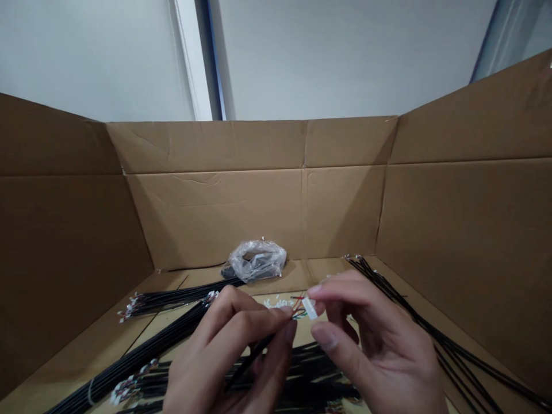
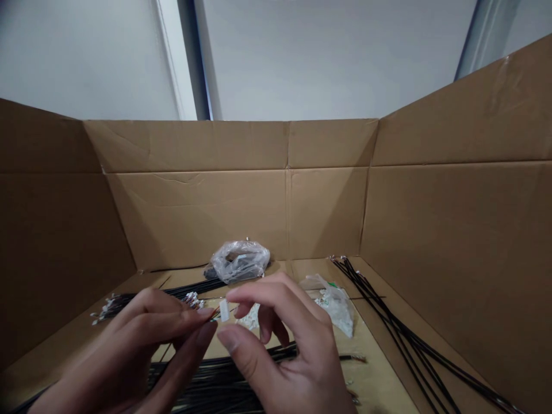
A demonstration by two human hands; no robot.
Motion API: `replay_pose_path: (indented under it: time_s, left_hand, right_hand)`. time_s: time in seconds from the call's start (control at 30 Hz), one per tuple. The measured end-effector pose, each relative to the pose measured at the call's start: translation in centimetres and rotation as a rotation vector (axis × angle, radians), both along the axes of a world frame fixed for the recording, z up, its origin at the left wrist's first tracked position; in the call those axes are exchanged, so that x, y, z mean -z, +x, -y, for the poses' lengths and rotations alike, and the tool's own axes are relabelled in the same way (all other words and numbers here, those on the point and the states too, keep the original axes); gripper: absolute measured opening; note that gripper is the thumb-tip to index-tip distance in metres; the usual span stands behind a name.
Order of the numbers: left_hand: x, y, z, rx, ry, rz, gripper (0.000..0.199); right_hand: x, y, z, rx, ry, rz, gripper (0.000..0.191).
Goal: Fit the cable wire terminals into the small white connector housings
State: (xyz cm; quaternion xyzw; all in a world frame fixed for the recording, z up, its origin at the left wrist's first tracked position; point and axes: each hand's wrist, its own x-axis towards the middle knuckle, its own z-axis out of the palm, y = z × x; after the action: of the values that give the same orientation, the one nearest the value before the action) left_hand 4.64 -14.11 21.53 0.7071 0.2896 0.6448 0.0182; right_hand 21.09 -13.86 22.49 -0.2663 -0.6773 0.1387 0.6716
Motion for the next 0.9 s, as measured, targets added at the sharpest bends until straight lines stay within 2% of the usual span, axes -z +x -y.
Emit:
replay_pose_path:
  time_s: [0.17,0.4,0.53,0.77,0.9]
  left_hand:
    - [-0.2,-0.2,-0.1,0.010,0.075,-0.065,0.030]
    - [-1.1,-1.0,-0.2,0.080,-0.077,-0.137,0.027]
    - [-1.5,-1.4,-0.3,0.096,-0.110,-0.130,0.019]
    - [-1.3,-1.4,-0.1,0.008,-0.061,-0.168,0.016]
    - [-1.2,-1.1,-0.7,-0.008,0.017,-0.100,0.013]
  right_hand:
    - [-0.4,0.4,0.0,-0.036,0.005,0.011,0.023]
    - [-0.3,0.0,-0.4,-0.104,0.057,-0.014,0.032]
    - [-0.4,-0.4,-0.4,-0.116,-0.042,-0.015,0.025]
    - [-0.5,-0.4,-0.2,-0.164,-0.257,-0.022,0.011]
    - [-0.5,-0.6,-0.2,-0.154,-0.292,-0.051,0.009]
